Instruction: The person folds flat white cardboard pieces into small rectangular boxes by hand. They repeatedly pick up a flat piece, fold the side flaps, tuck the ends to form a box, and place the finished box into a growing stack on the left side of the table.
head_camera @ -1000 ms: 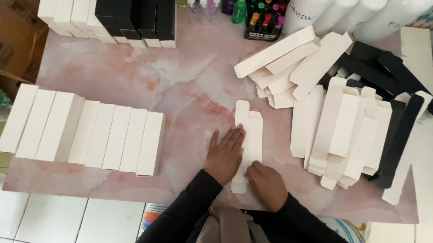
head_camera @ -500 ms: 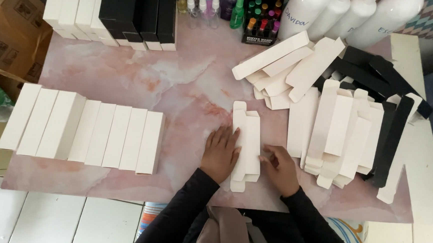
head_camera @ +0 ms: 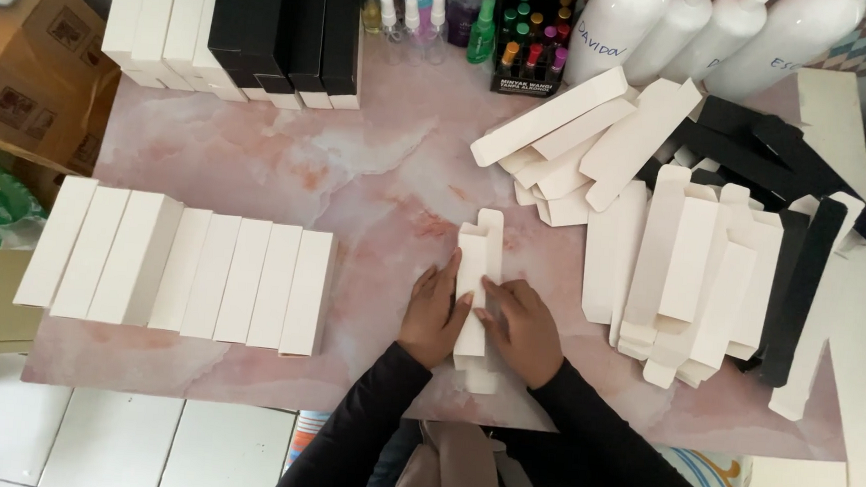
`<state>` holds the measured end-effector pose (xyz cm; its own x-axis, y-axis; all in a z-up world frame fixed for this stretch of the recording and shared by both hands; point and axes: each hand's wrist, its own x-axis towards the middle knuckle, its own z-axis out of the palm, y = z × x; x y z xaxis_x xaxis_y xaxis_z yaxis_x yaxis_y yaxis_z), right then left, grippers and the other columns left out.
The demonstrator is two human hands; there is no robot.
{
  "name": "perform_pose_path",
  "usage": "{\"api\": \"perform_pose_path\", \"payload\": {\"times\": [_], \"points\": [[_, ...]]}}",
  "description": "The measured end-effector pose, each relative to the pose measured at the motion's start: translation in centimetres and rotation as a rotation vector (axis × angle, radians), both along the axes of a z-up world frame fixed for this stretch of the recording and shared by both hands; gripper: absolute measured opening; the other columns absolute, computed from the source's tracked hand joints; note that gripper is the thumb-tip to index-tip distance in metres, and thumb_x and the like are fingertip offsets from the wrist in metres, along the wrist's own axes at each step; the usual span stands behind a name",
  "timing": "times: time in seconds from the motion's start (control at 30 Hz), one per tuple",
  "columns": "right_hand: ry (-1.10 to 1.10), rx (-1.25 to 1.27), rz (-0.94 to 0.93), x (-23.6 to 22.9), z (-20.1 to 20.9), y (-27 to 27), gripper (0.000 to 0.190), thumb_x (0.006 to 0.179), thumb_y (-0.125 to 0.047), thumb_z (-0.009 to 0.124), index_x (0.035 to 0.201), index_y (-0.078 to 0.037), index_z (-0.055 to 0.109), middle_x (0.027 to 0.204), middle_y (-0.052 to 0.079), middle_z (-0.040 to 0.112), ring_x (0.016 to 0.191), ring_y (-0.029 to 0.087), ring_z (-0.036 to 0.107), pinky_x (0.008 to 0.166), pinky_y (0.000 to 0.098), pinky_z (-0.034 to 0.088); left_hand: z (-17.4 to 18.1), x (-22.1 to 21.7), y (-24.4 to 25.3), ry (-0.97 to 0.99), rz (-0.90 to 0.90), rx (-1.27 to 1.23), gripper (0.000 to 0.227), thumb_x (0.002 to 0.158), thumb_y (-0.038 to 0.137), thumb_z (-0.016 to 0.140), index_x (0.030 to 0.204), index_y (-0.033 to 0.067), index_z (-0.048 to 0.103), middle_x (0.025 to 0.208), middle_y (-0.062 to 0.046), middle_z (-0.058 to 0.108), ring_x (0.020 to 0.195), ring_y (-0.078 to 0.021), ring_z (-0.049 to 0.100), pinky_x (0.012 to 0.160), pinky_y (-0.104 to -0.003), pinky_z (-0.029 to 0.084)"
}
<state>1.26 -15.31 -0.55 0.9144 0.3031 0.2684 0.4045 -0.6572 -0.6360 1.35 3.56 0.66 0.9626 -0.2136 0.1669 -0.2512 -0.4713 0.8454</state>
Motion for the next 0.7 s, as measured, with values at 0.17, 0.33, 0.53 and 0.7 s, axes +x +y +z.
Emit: {"api": "perform_pose_path", "payload": {"times": [0.17,0.33,0.53,0.7], "points": [[0.001,-0.200,0.050,0.5,-0.7,0.3,0.034,0.100,-0.027,0.064,0.128,-0.009,0.071,0.102,0.011,0.061,0.086,0.031,0.066,0.074,0.0395,0.056,-2.4,0.1,-0.2,-0.039,-0.014,0.120,0.066,0.103,0.012,0.051,0.162,0.0075,0.024,0.140,-0.028,0.058,0.140,-0.0363,0.047,0.123,-0.049,0.020],[0.024,-0.289,0.053,1.0,-1.5,0.1,0.031,0.100,-0.021,0.064,0.128,-0.011,0.071,0.099,0.008,0.062,0.085,0.028,0.067,0.074,0.0370,0.055,-2.0,-0.1,-0.5,-0.136,-0.002,0.320,0.057,0.101,0.008,0.058,0.155,0.0060,0.041,0.157,-0.031,0.037,0.149,-0.0416,0.031,0.125,-0.053,0.019],[0.170,-0.066,0.021,3.6,-2.1,-1.7,0.021,0.099,-0.022,0.065,0.115,-0.013,0.073,0.094,0.009,0.065,0.087,0.034,0.069,0.075,0.0406,0.056,-0.4,0.0,-1.1,-0.044,-0.147,0.659,0.057,0.106,0.023,0.046,0.159,0.0084,0.032,0.166,-0.019,0.025,0.154,-0.0324,0.022,0.125,-0.052,0.015],[0.101,-0.130,-0.075,8.3,-2.8,-2.9,0.013,0.095,-0.026,0.068,0.103,-0.016,0.069,0.094,0.011,0.063,0.088,0.037,0.068,0.075,0.0466,0.055,1.1,-0.2,-1.4,0.006,-0.143,0.679,0.058,0.111,0.041,0.030,0.160,0.0094,0.028,0.168,-0.019,0.021,0.156,-0.0327,0.015,0.125,-0.053,0.006]]}}
